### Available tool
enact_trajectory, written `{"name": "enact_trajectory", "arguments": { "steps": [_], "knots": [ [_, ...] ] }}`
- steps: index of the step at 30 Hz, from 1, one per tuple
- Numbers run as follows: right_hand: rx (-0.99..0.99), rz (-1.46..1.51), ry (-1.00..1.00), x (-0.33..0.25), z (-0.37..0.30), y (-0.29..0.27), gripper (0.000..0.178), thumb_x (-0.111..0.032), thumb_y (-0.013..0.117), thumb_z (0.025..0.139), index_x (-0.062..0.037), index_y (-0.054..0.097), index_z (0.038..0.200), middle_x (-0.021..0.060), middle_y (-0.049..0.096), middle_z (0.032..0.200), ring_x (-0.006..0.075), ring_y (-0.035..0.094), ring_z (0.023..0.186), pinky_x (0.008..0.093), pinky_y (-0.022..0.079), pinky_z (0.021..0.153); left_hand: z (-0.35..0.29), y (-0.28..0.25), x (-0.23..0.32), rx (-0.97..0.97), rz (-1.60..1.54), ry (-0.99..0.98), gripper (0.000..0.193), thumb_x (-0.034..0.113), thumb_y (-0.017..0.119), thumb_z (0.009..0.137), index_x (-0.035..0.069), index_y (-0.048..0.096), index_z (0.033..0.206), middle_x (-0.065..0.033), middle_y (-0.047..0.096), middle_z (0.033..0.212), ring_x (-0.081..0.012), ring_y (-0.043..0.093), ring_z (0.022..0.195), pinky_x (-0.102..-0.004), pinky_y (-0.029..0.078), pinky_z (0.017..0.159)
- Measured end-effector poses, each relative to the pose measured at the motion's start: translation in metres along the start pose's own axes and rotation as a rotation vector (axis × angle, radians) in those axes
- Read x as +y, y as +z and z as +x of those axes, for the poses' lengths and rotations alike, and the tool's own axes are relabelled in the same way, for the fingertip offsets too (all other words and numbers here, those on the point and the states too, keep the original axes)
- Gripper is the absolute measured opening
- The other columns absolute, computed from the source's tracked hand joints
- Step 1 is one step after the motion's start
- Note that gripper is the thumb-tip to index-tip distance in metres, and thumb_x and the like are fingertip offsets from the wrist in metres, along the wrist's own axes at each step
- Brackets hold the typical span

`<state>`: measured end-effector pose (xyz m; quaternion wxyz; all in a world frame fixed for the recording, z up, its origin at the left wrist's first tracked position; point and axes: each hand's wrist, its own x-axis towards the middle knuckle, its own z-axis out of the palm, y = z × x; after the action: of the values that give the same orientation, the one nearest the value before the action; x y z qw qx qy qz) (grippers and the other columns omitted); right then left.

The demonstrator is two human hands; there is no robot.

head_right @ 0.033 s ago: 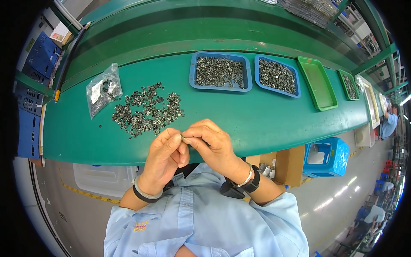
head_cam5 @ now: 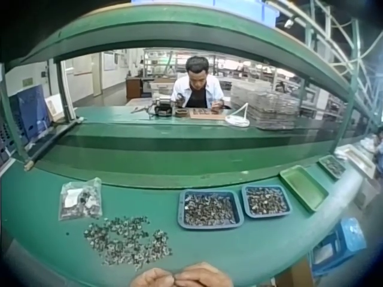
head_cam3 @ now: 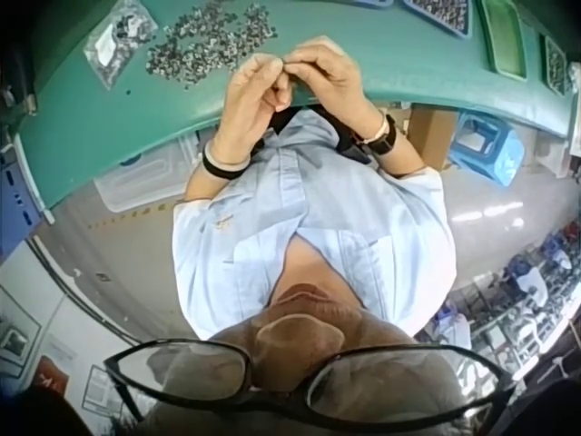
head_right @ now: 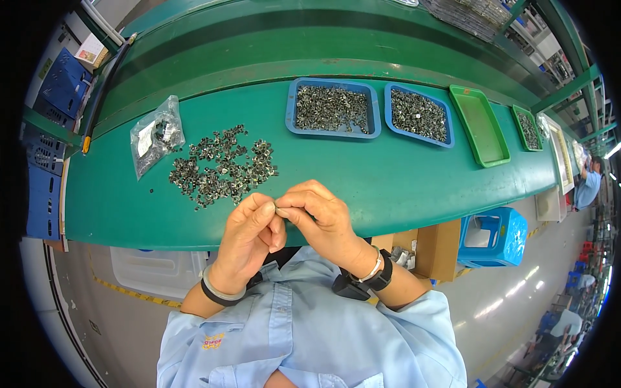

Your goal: The person picks up small metal components from a pile on the table, joins them together by hand, and places the assembled pieces into a blue tray.

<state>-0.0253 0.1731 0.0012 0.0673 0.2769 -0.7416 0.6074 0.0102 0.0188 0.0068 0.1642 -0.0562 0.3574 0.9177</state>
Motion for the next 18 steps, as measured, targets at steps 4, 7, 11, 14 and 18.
{"name": "enact_trajectory", "arguments": {
  "steps": [4,7,11,14,18],
  "knots": [
    [0.018,-0.036,-0.04,0.0,0.001,0.001,0.013,0.001,0.065,0.079,-0.0041,0.063,0.09,0.0073,0.061,0.086,0.0183,0.059,0.078,0.0276,0.051,0.063,0.002,-0.003,-0.001,0.002,0.032,-0.001,0.014,0.02,0.052,0.094,0.007,0.049,0.09,-0.005,0.055,0.066,-0.0124,0.051,0.053,-0.0246,0.037,0.046],
    [0.026,-0.033,-0.052,0.001,0.0,0.003,0.012,0.001,0.065,0.079,-0.0042,0.062,0.09,0.0072,0.061,0.085,0.0184,0.059,0.078,0.0279,0.051,0.064,0.003,-0.005,-0.004,-0.001,0.005,0.021,0.015,0.02,0.052,0.094,0.007,0.049,0.09,-0.0048,0.055,0.065,-0.0124,0.051,0.053,-0.0242,0.037,0.046],
    [0.028,-0.013,-0.04,0.004,-0.002,0.004,0.013,0.0,0.066,0.078,-0.0042,0.062,0.09,0.0068,0.062,0.085,0.0188,0.06,0.077,0.0285,0.05,0.064,0.004,-0.005,-0.008,0.003,-0.024,0.029,0.015,0.02,0.053,0.094,0.006,0.049,0.089,-0.0047,0.055,0.065,-0.0124,0.051,0.053,-0.0241,0.038,0.047],
    [0.012,-0.077,-0.051,0.002,0.0,0.001,0.014,-0.001,0.067,0.077,-0.0048,0.062,0.09,0.0072,0.062,0.086,0.0202,0.059,0.079,0.0299,0.049,0.066,0.005,-0.005,-0.006,0.011,0.006,0.024,0.014,0.02,0.053,0.094,0.006,0.049,0.089,-0.0047,0.055,0.065,-0.0126,0.051,0.054,-0.0245,0.038,0.047],
    [-0.06,-0.261,-0.145,0.0,0.007,-0.01,0.017,-0.002,0.069,0.076,-0.0055,0.062,0.09,0.0071,0.062,0.086,0.0215,0.059,0.078,0.0307,0.048,0.067,0.004,-0.002,0.001,0.029,0.083,0.019,0.014,0.02,0.052,0.094,0.006,0.049,0.09,-0.0049,0.055,0.066,-0.0129,0.051,0.054,-0.0255,0.038,0.047]
  ]
}}
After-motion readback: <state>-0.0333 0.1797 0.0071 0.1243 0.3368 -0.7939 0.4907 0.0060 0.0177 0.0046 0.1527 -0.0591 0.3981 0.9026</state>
